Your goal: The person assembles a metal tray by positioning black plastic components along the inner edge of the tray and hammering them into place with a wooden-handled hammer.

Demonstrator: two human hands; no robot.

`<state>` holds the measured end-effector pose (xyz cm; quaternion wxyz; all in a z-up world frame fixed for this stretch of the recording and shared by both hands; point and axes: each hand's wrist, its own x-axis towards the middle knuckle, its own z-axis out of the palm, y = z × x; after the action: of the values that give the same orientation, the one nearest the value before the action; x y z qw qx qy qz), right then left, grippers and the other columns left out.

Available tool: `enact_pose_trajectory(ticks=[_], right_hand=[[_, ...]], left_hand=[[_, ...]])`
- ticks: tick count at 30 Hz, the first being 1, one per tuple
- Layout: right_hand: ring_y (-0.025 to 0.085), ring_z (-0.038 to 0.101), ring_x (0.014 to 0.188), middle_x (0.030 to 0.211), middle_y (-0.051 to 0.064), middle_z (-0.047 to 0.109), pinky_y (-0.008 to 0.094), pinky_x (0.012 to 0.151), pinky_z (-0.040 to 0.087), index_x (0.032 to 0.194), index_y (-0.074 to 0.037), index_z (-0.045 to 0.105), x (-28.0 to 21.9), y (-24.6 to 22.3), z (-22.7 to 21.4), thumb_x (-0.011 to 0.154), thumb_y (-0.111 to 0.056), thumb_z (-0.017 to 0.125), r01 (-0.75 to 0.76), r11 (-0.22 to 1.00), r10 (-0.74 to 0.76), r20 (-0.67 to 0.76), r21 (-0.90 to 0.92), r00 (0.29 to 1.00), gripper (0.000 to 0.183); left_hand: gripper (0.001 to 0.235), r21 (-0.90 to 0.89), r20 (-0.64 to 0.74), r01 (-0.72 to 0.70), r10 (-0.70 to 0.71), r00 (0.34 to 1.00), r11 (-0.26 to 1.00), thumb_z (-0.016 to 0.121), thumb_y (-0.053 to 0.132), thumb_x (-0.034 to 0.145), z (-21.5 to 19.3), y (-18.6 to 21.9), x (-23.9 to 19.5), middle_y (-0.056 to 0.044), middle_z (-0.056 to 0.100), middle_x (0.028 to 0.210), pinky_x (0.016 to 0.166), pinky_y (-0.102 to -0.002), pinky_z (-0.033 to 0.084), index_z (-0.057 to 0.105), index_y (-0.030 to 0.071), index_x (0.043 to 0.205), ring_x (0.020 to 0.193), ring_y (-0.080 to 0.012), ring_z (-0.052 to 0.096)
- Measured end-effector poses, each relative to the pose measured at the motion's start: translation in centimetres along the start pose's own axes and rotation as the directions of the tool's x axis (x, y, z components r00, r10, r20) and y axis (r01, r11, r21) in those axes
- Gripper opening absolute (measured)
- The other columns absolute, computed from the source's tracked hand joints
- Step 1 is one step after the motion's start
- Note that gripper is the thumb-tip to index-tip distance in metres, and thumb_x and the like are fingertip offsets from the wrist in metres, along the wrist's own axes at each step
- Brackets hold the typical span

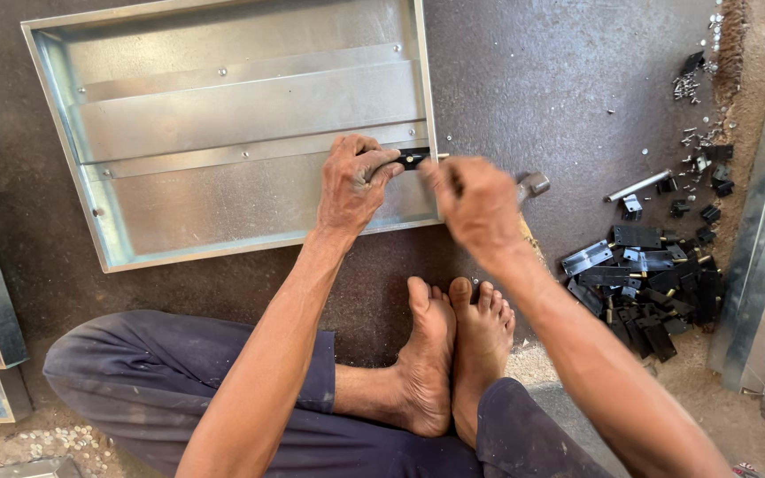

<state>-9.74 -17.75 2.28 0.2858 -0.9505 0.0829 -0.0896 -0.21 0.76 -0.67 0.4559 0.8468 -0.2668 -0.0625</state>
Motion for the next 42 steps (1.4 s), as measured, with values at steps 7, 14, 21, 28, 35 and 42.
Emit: enact_pose_trajectory(ticks=[7, 14, 21, 28, 35, 42], right_hand=[[0.028, 0.067, 0.074, 0.087, 0.015, 0.069, 0.038, 0.062, 0.056, 0.097, 0.0, 0.069, -1.4, 0.9, -0.3, 0.108, -0.019, 0.066, 0.082, 0.997, -0.081, -0.054, 0.007, 0.995, 0.023], [0.034, 0.068, 0.077, 0.09, 0.018, 0.07, 0.043, 0.067, 0.054, 0.102, 0.002, 0.07, -0.4, 1.4, -2.4, 0.105, -0.018, 0.073, -0.02, 1.0, 0.019, -0.046, -0.024, 0.999, 0.02], [0.039, 0.055, 0.123, 0.122, 0.024, 0.065, 0.049, 0.106, 0.044, 0.142, 0.007, 0.052, -11.4, -0.1, -8.2, 0.098, -0.032, 0.072, -0.182, 0.948, 0.153, -0.125, -0.261, 0.98, 0.062], [0.019, 0.062, 0.072, 0.086, 0.01, 0.065, 0.033, 0.063, 0.05, 0.118, -0.001, 0.061, -20.4, 1.9, -10.5, 0.099, -0.041, 0.071, -0.566, 0.795, 0.585, 0.032, -0.218, 0.81, 0.046], [0.008, 0.05, 0.057, 0.068, 0.002, 0.056, 0.028, 0.049, 0.042, 0.106, -0.001, 0.062, -16.5, 1.0, -9.1, 0.103, -0.041, 0.059, -0.578, 0.721, 0.545, 0.204, 0.382, 0.813, 0.04], [0.012, 0.05, 0.049, 0.057, 0.004, 0.052, 0.032, 0.044, 0.039, 0.088, -0.003, 0.058, -13.4, 2.1, -4.8, 0.104, -0.051, 0.047, -0.476, 0.842, 0.449, 0.158, 0.254, 0.879, 0.052]], left_hand=[[0.019, 0.018, 0.011, -0.011, 0.011, 1.0, 1.0, 0.085, 0.02, 0.085, 2.0, 1.0, 0.6, -0.003, 0.066, 0.09, 0.08, -0.037, 0.051, 0.081, 0.012, 0.102, 0.088, -0.0203, 0.056], [0.02, 0.013, -0.039, -0.03, 0.03, 0.999, 0.999, 0.083, 0.017, 0.085, 4.0, 2.2, 1.4, -0.004, 0.064, 0.095, 0.082, -0.038, 0.051, 0.079, 0.009, 0.103, 0.091, -0.0234, 0.056], [0.017, 0.029, -0.044, -0.062, 0.063, 0.997, 0.998, 0.084, 0.022, 0.089, 3.3, 2.4, 1.9, -0.005, 0.063, 0.095, 0.083, -0.037, 0.051, 0.079, 0.011, 0.101, 0.092, -0.0221, 0.057], [0.028, -0.009, -0.053, -0.03, 0.029, 0.998, 1.0, 0.087, 0.035, 0.083, 3.8, 1.7, 0.9, -0.006, 0.064, 0.093, 0.08, -0.037, 0.051, 0.081, 0.011, 0.096, 0.091, -0.0237, 0.058], [0.024, 0.036, -0.052, -0.038, 0.039, 0.998, 0.999, 0.085, 0.028, 0.08, 3.8, 2.0, 0.8, -0.005, 0.067, 0.094, 0.084, -0.038, 0.05, 0.081, 0.01, 0.097, 0.092, -0.0227, 0.057], [0.012, 0.058, 0.001, 0.024, -0.024, 1.0, 0.998, 0.082, 0.019, 0.086, 4.3, 1.8, 1.2, -0.004, 0.062, 0.089, 0.083, -0.037, 0.049, 0.078, 0.009, 0.093, 0.091, -0.0216, 0.055]])
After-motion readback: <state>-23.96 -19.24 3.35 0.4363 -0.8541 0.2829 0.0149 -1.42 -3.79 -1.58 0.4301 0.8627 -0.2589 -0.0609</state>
